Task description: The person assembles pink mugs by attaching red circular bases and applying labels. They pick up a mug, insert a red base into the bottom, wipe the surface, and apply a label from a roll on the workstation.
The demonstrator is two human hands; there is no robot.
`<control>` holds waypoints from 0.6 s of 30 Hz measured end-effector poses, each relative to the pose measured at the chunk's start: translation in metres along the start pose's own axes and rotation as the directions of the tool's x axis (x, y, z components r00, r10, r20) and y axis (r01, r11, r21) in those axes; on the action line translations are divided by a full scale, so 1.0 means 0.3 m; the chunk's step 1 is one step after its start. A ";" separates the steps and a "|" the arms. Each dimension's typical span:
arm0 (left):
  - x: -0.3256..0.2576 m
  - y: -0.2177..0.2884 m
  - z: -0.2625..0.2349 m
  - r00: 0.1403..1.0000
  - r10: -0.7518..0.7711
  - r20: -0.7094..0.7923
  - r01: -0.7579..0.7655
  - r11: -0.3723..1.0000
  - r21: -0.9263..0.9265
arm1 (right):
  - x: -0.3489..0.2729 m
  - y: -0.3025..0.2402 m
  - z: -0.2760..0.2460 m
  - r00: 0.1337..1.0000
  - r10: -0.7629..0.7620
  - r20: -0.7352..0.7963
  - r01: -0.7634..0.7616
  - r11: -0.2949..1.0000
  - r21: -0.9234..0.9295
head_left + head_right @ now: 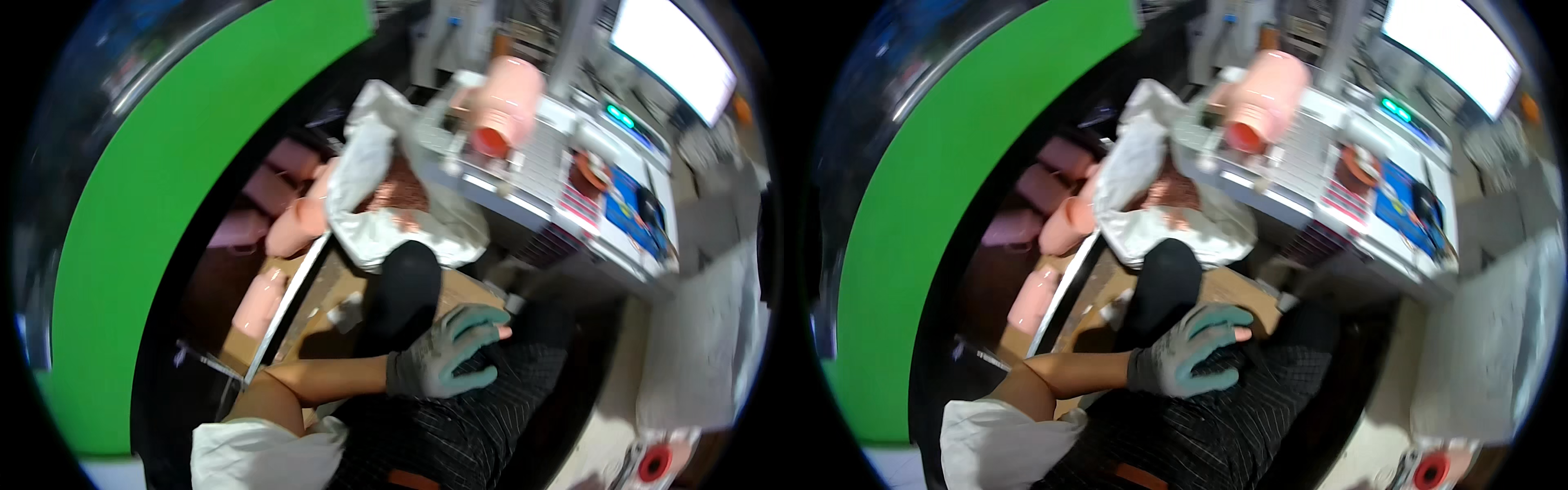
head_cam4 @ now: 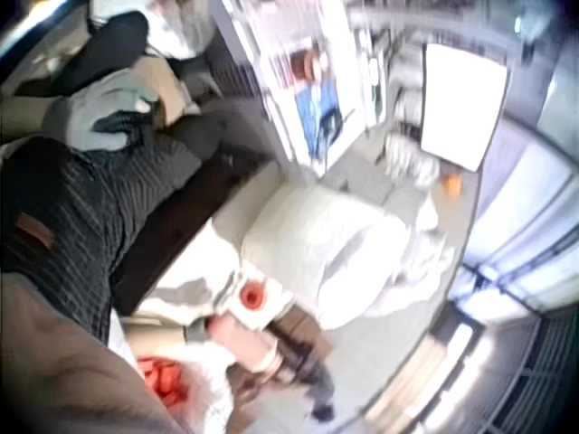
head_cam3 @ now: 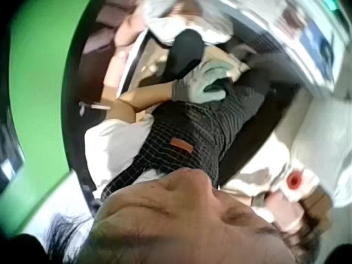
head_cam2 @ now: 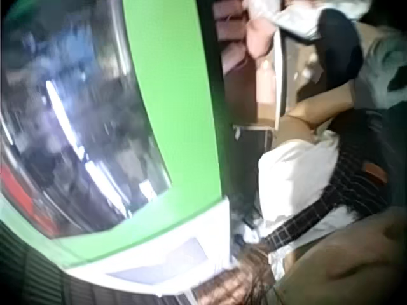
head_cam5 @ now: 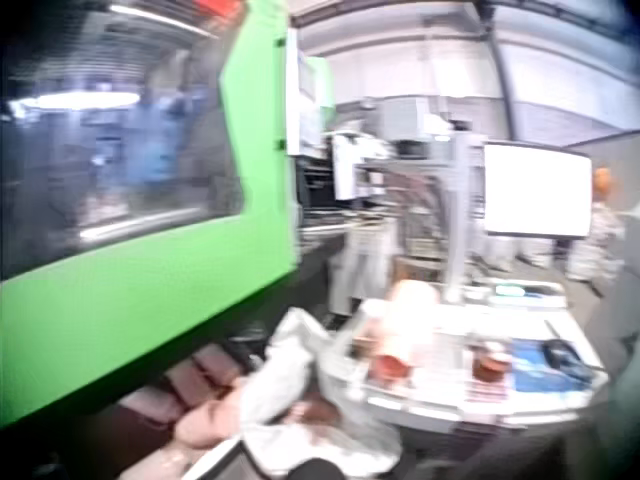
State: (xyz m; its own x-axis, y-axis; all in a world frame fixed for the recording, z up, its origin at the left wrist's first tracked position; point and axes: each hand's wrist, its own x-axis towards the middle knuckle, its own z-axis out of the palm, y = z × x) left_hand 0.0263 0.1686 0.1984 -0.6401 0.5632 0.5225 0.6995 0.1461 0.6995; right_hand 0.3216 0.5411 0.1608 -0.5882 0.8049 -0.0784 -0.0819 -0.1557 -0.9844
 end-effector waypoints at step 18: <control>-0.845 -1.007 -0.871 0.693 -0.660 -0.289 0.272 -0.132 0.953 | 0.219 0.016 0.674 0.907 0.062 0.417 0.036 0.974 -0.224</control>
State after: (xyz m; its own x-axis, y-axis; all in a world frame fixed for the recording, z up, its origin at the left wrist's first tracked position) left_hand -0.1056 -0.2309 -0.0181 -0.9974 0.0586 0.0416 0.0361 0.9091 -0.4150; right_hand 0.1197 0.4774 0.1829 -0.8741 0.4812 -0.0669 0.0791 0.0052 -0.9968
